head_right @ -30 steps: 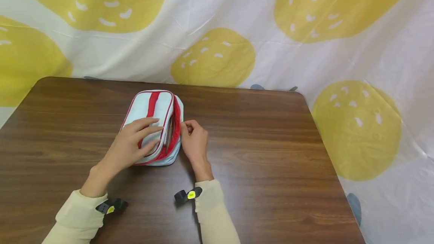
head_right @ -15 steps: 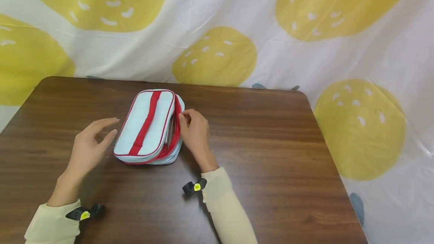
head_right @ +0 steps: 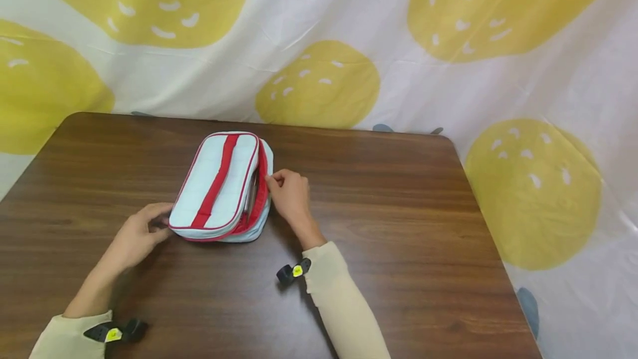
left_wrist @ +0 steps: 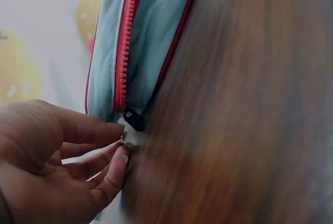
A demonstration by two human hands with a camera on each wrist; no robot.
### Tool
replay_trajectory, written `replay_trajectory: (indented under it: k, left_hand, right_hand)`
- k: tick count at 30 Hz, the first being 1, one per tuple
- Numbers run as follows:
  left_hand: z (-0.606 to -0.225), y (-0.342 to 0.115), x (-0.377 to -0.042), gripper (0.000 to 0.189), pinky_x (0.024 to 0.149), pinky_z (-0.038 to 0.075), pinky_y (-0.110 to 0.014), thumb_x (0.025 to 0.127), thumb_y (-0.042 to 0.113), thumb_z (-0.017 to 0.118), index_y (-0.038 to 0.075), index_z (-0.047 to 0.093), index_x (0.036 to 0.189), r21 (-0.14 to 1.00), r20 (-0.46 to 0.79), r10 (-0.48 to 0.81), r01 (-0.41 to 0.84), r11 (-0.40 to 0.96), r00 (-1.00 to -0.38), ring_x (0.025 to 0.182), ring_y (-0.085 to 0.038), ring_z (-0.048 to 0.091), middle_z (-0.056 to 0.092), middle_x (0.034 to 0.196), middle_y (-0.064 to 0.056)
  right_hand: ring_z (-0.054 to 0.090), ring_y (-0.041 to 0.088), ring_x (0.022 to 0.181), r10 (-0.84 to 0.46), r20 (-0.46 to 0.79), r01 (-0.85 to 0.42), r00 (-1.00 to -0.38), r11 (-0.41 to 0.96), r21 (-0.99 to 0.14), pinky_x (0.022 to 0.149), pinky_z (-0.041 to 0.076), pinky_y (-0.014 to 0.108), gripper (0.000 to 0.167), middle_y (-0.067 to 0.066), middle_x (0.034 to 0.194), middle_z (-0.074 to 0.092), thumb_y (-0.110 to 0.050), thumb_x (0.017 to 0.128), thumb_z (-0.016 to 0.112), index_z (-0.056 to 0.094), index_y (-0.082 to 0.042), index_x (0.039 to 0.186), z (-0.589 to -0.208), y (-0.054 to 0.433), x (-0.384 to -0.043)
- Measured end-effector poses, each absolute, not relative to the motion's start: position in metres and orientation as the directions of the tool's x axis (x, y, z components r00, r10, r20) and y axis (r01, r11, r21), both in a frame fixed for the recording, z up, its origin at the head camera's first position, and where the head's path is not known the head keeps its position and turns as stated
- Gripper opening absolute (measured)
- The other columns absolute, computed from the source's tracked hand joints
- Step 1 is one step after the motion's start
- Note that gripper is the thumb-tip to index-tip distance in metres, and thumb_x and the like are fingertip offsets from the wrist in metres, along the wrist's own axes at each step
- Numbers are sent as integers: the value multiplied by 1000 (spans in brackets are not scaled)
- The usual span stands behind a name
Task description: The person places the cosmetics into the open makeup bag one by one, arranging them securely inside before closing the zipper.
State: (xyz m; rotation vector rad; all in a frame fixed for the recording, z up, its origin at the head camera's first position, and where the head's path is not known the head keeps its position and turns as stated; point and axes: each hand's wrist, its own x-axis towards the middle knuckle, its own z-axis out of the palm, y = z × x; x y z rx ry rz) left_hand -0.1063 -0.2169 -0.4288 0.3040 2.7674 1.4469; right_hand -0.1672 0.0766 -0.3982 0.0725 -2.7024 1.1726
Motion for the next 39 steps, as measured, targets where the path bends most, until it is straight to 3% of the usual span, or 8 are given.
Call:
replay_trajectory:
  k: [4, 7, 15, 24, 31, 34, 36, 39]
  left_hand:
    - [-431, -212, -108, 40, 70, 45, -25, 79, -6, 70, -10, 60, 118, 823, 98, 159, 170, 542, -982, 88, -28, 57, 59, 107, -21]
    - [-431, -207, -108, 39, 71, 45, -21, 83, -4, 68, -11, 58, 121, 872, 71, 139, 129, 473, -988, 91, -25, 56, 61, 108, -23]
    - [-428, -199, -111, 38, 71, 51, -25, 92, -1, 58, -9, 52, 129, 951, 42, 156, 87, 297, -987, 92, -4, 54, 58, 120, -25]
    - [-429, -197, -123, 34, 76, 49, -21, 97, 2, 53, -8, 53, 130, 944, 107, 225, 170, 282, -968, 101, -8, 54, 58, 120, -25]
    - [-435, -199, -133, 34, 76, 49, -19, 96, -2, 51, -8, 53, 130, 951, 122, 255, 186, 246, -959, 101, -1, 51, 57, 122, -26]
    - [-436, -199, -136, 35, 76, 49, -19, 96, -3, 51, -8, 52, 130, 950, 128, 273, 197, 242, -953, 101, 0, 51, 56, 123, -26]
    - [-435, -201, -135, 36, 78, 49, -20, 96, -2, 51, -7, 51, 132, 947, 113, 294, 192, 256, -949, 108, -8, 51, 54, 126, -25]
    - [-432, -204, -135, 39, 94, 45, -35, 96, -2, 51, -3, 50, 135, 935, 81, 320, 184, 304, -944, 120, -24, 48, 51, 132, -24]
  right_hand:
    - [52, 12, 56, 50, 182, -100, -982, 678, -728, 55, 43, 28, 18, -3, 61, 61, -23, 90, 67, 74, -8, 82, -399, 79, -164]
    - [55, 13, 54, 57, 143, -73, -988, 643, -763, 53, 43, 27, 18, -2, 61, 62, -23, 90, 67, 73, -8, 83, -398, 80, -160]
    - [66, 33, 62, 76, 15, 20, -997, 433, -901, 45, 41, 23, 18, 7, 68, 68, -19, 91, 64, 71, -2, 86, -405, 78, -152]
    - [66, 29, 63, 143, 2, 55, -990, 395, -917, 47, 37, 21, 16, 4, 63, 66, -11, 89, 59, 69, -2, 81, -407, 70, -138]
    - [65, 23, 58, 122, -73, 100, -990, 233, -967, 47, 41, 21, 16, 9, 64, 65, -8, 92, 58, 68, 4, 87, -410, 75, -133]
    - [63, 18, 55, 141, 19, 32, -990, 351, -936, 46, 43, 24, 16, 9, 66, 67, -11, 92, 59, 70, 0, 87, -405, 82, -134]
    - [60, 16, 54, 147, 128, -45, -981, 467, -883, 48, 43, 26, 15, 6, 66, 66, -13, 92, 61, 71, -4, 86, -400, 88, -138]
    - [55, 15, 55, 87, 303, -195, -949, 593, -781, 52, 43, 28, 13, 1, 67, 63, -17, 92, 64, 71, -7, 87, -388, 97, -149]
